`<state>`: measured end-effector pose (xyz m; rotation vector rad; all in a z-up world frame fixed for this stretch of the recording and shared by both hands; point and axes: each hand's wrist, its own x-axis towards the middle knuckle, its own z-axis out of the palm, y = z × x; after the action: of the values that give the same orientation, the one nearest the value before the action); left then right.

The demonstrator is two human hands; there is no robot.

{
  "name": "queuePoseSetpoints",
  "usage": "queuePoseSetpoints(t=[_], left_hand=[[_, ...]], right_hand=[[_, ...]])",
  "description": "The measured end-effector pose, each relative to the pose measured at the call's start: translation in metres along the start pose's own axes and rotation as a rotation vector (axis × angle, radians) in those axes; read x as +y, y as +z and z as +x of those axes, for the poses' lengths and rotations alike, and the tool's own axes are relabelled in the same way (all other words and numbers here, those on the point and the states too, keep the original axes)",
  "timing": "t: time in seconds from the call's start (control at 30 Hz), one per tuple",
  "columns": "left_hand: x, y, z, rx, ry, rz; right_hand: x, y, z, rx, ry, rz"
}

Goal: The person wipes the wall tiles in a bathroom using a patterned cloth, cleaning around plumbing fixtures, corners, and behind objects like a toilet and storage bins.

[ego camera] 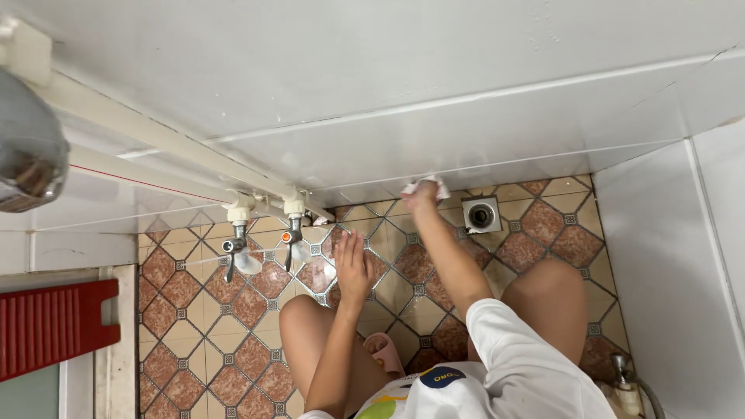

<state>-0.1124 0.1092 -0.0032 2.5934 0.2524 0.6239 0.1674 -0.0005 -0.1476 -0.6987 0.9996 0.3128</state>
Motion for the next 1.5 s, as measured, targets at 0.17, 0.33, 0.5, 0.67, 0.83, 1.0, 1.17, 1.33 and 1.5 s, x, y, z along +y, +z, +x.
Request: queuePoseSetpoints(t=[0.17, 0.33, 0.5, 0.67, 0.83, 1.0, 1.17, 1.33, 1.5], left_hand=[[0.001, 0.004, 0.017, 0.029, 0.046, 0.007], [-0.007, 0.004, 0.016, 0.047, 0.029, 0.013], [-0.023, 0.008, -0.001, -0.010, 0.001, 0.000], [-0.034, -0.005, -0.014, 0.019, -0.115, -0.028], [-0.050, -0.017, -0.031, 0.022, -0.259, -0.080], [-0.069, -0.010, -0.043, -0.013, -0.356, -0.047], [-0.064, -0.009, -0.046, 0.003, -0.281, -0.020], [-0.049, -0.007, -0.034, -0.030, -0.249, -0.009], [-0.009, 0.021, -0.011, -0.022, -0.090, -0.080]], right_hand=[[-0.143, -0.018, 0.008, 0.018, -0.358, 0.139], [-0.169, -0.018, 0.007, -0.027, -0.449, 0.166], [-0.033, 0.005, -0.004, -0.138, -0.233, 0.073], [0.096, 0.051, -0.042, -0.275, 0.103, 0.029], [0.156, 0.075, -0.059, -0.321, 0.409, 0.119], [0.163, 0.070, -0.043, -0.357, 0.637, 0.208], [0.124, 0.044, -0.019, -0.244, 0.527, 0.371], [0.015, 0.001, 0.024, -0.337, 0.266, 0.349], [-0.116, -0.050, 0.045, -0.002, 0.058, 0.424]])
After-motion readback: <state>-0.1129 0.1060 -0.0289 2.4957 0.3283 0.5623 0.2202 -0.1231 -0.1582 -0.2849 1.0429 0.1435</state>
